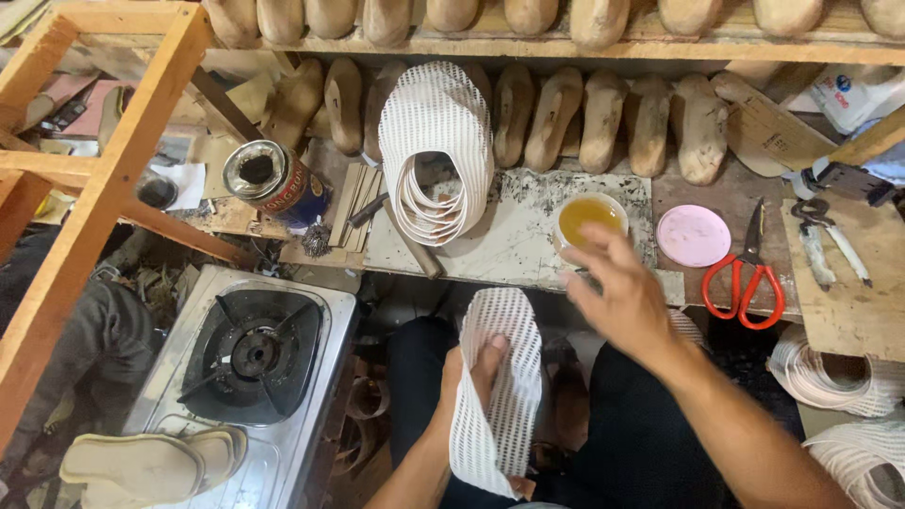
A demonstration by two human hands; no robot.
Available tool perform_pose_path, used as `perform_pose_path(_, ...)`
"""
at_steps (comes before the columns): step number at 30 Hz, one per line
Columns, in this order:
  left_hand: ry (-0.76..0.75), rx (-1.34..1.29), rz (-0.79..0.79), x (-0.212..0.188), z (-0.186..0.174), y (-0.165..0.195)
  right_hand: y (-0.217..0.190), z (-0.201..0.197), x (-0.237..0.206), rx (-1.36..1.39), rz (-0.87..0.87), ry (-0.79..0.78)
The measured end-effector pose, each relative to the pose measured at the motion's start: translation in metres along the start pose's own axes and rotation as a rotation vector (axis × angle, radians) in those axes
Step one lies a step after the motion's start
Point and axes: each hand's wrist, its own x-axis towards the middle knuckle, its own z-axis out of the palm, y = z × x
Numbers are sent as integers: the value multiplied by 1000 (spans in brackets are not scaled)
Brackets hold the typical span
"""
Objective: The person sits at a low workbench and works a white mesh slipper upper with both hands, stretching and pressing its edges and shaping it. They repeatedly dip a finger into a cup of glue and press the upper's edge, then set the finished upper on a stack of similar uppers on the bench.
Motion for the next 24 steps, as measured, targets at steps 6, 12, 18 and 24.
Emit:
perform_pose_path(6, -45, -292, 71, 5, -11, -6, 42, 0, 20, -265, -17, 4)
perform_pose_path(12, -218, -562, 59, 21, -27, -16, 33, 1, 2, -53, 12, 34)
perform_pose_path(18, -256, -663, -43, 27, -19, -23, -22, -1, -45, 394, -98, -96)
perform_pose_path(24, -423, -660, -141, 24, -17, -33, -29, 7, -43, 472, -173, -124)
